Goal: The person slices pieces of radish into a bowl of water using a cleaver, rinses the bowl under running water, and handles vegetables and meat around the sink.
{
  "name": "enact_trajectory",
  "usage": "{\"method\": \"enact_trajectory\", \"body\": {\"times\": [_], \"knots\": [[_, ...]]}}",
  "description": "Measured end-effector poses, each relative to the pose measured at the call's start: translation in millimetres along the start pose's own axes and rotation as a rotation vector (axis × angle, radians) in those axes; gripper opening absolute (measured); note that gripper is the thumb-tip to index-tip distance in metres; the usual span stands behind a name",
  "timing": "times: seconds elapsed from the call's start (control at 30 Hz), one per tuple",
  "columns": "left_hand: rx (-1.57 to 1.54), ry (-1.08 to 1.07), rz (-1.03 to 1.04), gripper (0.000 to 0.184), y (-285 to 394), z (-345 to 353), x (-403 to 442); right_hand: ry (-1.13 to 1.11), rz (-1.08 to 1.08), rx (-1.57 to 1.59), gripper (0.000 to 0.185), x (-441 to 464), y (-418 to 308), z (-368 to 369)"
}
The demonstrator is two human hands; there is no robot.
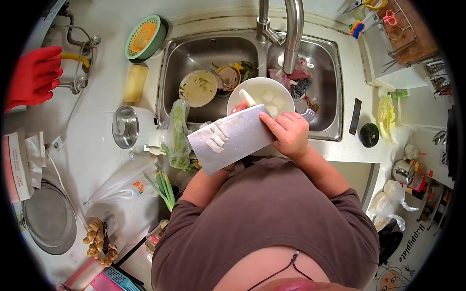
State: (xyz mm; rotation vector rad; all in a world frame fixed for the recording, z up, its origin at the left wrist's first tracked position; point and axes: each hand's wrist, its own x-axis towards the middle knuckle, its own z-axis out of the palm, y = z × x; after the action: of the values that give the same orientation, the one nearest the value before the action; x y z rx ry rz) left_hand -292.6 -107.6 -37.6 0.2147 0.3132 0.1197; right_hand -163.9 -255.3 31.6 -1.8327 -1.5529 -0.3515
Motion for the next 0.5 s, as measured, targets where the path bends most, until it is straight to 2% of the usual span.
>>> {"method": "enact_trajectory", "body": {"times": [0.03, 0.1, 0.2, 0.3, 0.4, 0.5], "knots": [[0.069, -0.021, 0.04, 0.047, -1.3, -2.9, -2.0, -0.003, 0.008, -0.001, 0.047, 0.3, 0.0, 0.0], [0.485, 0.038, 0.257, 0.05, -7.5, 18.5, -21.7, -0.007, 0.022, -0.004, 0.047, 1.2, 0.1, -0.2], [0.285, 0.016, 0.258, 0.05, -11.8, -9.5, -18.4, -0.008, 0.043, 0.0, 0.046, 1.0, 0.3, 0.3], [0.25, -0.036, 0.258, 0.052, -11.6, -17.3, -16.7, -0.001, 0.054, 0.01, 0.047, 0.6, 1.3, 0.6], [0.352, -0.07, 0.275, 0.051, -9.7, -4.5, -19.9, -0.004, 0.07, 0.011, 0.047, -0.1, 2.1, -0.5], [0.298, -0.029, 0.322, 0.047, -14.8, -1.2, -21.8, -0.006, 0.081, 0.022, 0.047, -1.2, 3.8, -1.8]]}}
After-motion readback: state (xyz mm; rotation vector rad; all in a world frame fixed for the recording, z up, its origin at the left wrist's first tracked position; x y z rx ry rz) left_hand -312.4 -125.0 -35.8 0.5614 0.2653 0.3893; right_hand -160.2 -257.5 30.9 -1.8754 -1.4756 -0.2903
